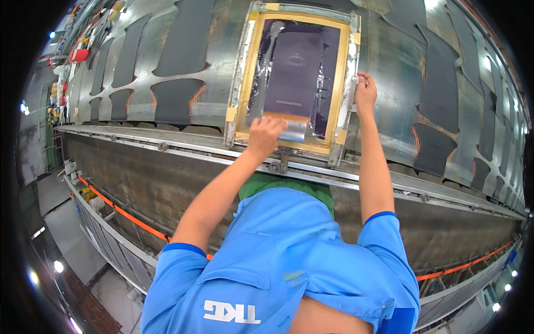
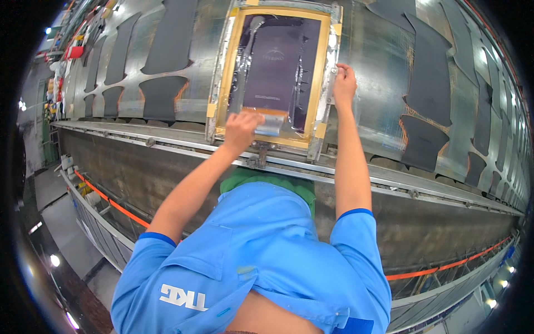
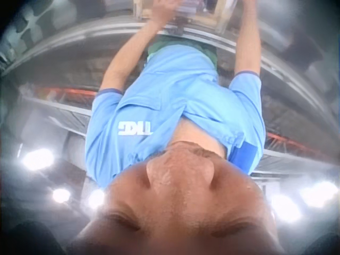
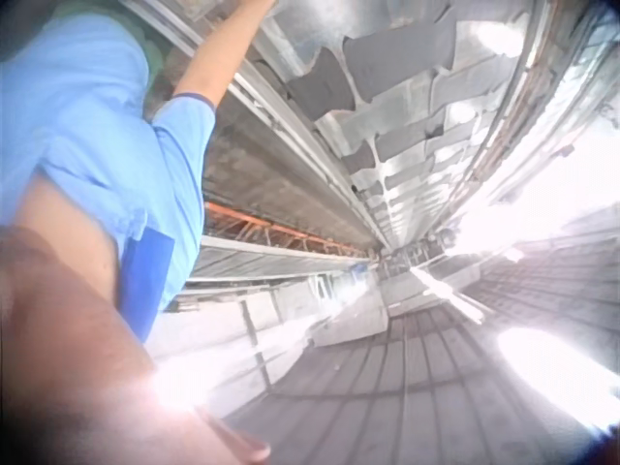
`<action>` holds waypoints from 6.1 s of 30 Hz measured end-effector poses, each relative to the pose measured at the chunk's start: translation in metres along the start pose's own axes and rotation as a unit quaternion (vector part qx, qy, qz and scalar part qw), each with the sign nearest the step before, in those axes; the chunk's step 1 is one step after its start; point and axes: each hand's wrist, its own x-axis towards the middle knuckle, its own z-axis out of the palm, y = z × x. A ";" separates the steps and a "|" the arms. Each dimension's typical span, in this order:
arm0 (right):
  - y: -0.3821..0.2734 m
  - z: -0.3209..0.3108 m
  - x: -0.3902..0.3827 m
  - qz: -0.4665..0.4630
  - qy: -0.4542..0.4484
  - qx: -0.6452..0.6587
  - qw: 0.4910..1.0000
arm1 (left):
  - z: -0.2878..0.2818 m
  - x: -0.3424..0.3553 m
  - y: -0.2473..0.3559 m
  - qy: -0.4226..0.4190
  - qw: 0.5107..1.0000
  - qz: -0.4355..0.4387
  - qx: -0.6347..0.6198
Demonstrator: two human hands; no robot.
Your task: The person uses a squeegee to spread ink across a screen-printing frame placed over a flat surface. They repeatedly pull the squeegee from top to bottom to evenly distribute the ink within the frame's boundaries.
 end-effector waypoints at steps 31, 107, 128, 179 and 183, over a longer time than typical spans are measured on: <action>-0.151 0.358 -0.159 -0.077 0.041 -0.031 0.996 | -0.166 -0.181 -0.355 -0.080 0.993 -0.025 -0.078; -0.145 0.369 -0.166 -0.051 0.053 -0.043 0.996 | -0.127 0.106 -0.460 0.085 0.995 -0.015 -0.051; -0.124 0.370 -0.159 -0.029 0.025 -0.035 0.999 | -0.136 -0.113 -0.377 0.001 1.000 0.017 -0.008; -0.281 0.777 -0.321 -0.077 0.043 -0.056 0.994 | -0.304 -0.293 -0.778 -0.014 0.999 0.016 -0.048; -0.293 0.772 -0.326 -0.053 0.052 -0.059 0.995 | -0.291 -0.199 -0.816 0.038 0.998 0.042 -0.026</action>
